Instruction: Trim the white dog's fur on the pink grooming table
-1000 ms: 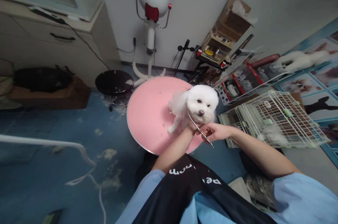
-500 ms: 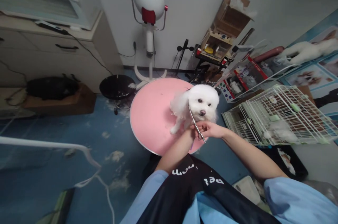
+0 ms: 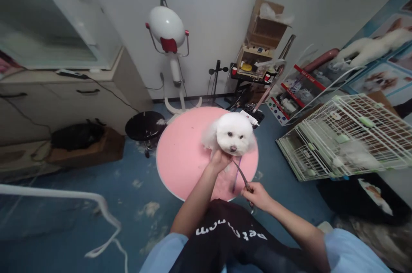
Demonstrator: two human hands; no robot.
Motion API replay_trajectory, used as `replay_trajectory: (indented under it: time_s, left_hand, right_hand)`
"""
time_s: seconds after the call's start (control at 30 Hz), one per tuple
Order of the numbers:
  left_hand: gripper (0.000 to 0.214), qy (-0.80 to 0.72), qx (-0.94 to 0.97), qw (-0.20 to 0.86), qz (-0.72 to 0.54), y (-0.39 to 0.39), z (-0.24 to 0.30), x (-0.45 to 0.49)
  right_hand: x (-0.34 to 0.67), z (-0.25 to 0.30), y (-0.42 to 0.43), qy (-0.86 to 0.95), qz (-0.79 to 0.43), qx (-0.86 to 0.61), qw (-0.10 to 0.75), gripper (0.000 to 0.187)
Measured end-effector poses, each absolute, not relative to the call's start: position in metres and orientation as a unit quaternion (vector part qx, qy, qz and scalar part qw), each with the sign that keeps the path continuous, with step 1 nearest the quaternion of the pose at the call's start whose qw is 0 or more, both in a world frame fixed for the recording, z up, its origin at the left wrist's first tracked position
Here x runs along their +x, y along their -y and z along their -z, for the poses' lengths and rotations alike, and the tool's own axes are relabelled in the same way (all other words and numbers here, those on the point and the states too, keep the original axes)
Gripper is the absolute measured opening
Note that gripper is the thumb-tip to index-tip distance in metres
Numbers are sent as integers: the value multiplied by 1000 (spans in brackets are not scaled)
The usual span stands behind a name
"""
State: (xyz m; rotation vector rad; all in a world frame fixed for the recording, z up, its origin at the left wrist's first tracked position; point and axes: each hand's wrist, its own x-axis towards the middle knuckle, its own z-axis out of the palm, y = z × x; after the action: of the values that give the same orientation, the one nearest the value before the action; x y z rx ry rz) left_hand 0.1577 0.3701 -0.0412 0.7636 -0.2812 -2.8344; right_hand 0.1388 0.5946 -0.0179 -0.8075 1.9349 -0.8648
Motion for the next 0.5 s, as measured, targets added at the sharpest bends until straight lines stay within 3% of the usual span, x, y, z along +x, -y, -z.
replay_trajectory:
  time_s: [0.13, 0.33, 0.4, 0.5]
  left_hand:
    - [24, 64, 304, 112, 944, -364, -3, 152]
    - [18, 136, 380, 140, 904, -361, -32, 141]
    - [19, 207, 396, 157, 881, -363, -35, 140]
    - [19, 415, 422, 177, 787, -377, -34, 150]
  right_hand:
    - [150, 44, -592, -760, 460, -271, 370, 44]
    - [183, 26, -547, -519, 665, -10, 536, 53]
    - [197, 4, -531, -443, 715, 21, 540, 64]
    - [208, -30, -503, -368, 776, 55, 509, 60]
